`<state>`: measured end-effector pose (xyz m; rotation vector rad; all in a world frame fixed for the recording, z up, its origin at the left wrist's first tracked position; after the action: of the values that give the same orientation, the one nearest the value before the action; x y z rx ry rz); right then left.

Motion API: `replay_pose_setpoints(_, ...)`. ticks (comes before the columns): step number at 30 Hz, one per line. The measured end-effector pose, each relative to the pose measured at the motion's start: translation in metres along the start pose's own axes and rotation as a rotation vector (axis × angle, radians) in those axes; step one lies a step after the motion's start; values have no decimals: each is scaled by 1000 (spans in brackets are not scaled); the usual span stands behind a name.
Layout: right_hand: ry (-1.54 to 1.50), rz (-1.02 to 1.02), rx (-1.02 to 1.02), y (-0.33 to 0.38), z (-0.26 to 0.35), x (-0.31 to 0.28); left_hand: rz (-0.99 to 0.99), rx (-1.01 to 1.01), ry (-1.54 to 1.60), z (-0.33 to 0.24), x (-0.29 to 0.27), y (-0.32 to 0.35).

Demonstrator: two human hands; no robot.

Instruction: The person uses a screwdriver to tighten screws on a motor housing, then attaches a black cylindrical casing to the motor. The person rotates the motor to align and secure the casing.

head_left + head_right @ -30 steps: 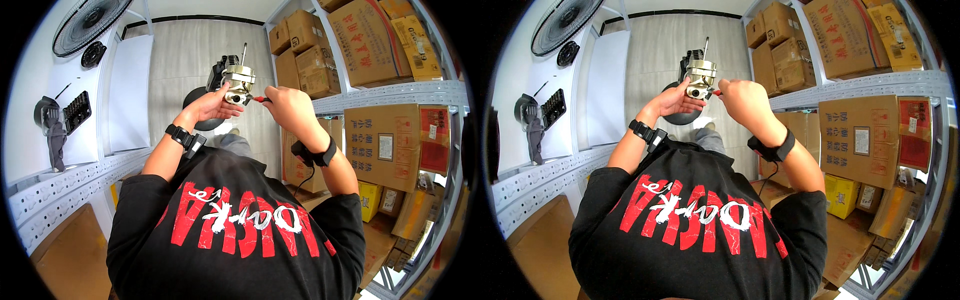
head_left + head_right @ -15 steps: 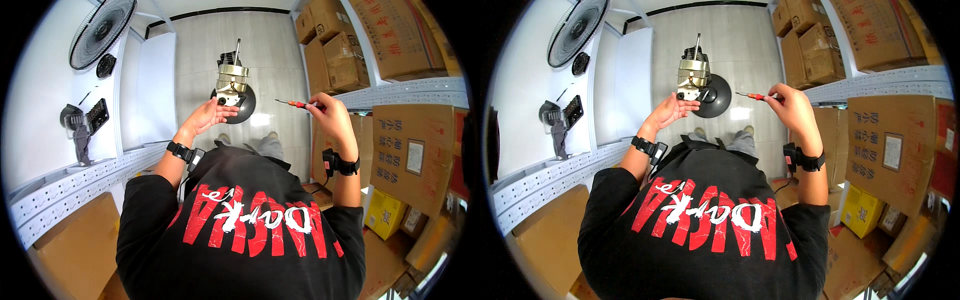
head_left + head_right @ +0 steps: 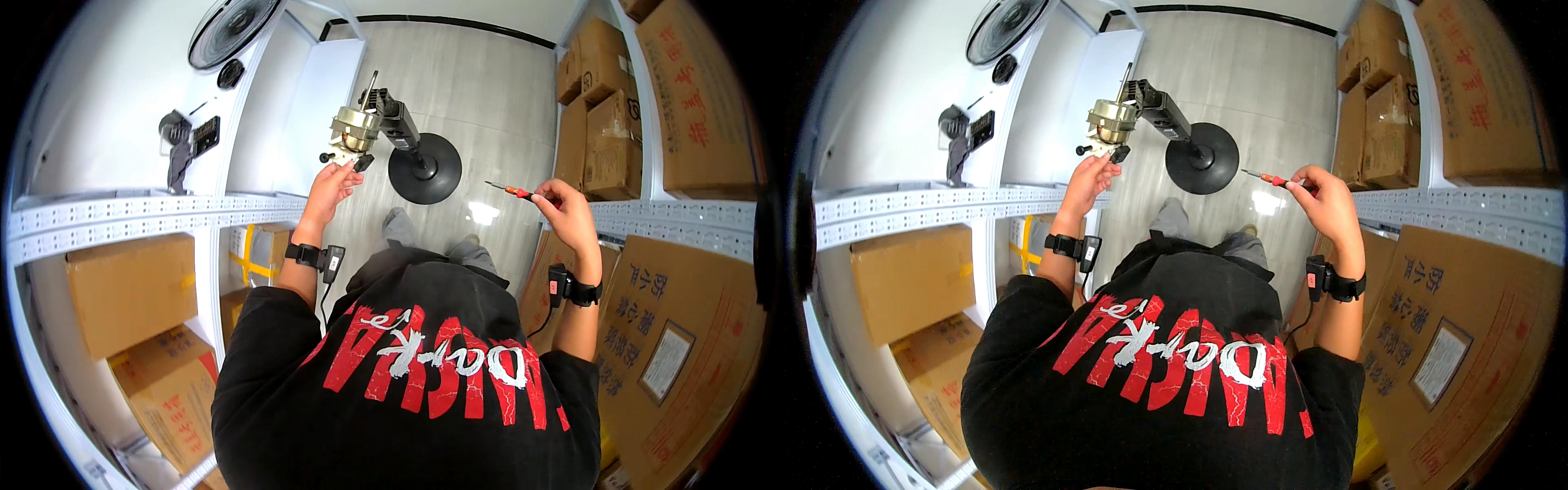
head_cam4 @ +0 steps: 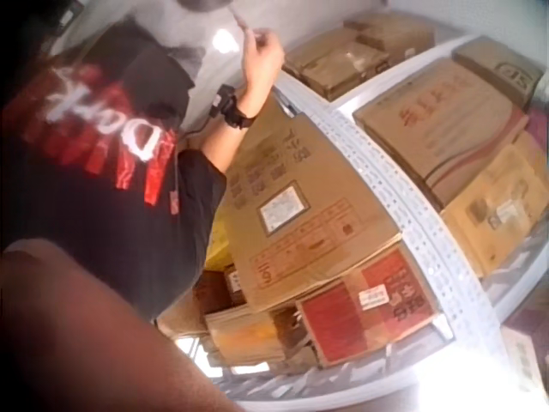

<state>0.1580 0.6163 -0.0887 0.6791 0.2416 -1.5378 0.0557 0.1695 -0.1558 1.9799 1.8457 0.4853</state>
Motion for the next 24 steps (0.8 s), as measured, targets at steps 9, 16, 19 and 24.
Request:
replay_pose_setpoints(9,-29,101,-102,-28,-17,-16,-137,66,130,13,18,6)
replay_pose_setpoints(16,-46,118,-85,-47,-22,-28,-198,56,241,15,24,1)
replay_pose_setpoints(19,-100,122,-61,-54,-23,-29,-177,92,308,17,22,-2)
replay_pose_setpoints(24,-65,167,-27,-62,-21,-31,-188,101,354,14,32,6)
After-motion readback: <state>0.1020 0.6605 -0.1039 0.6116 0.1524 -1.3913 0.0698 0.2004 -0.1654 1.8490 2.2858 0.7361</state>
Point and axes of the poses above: each hand's wrist, its own y-axis away from the middle knuckle, its own x-axis out of the palm, z = x × y, the point moved 1 cm from there along -y, towards the middle knuckle, and after that the axes turned 4 degrees about x, right-handed, at the moved point
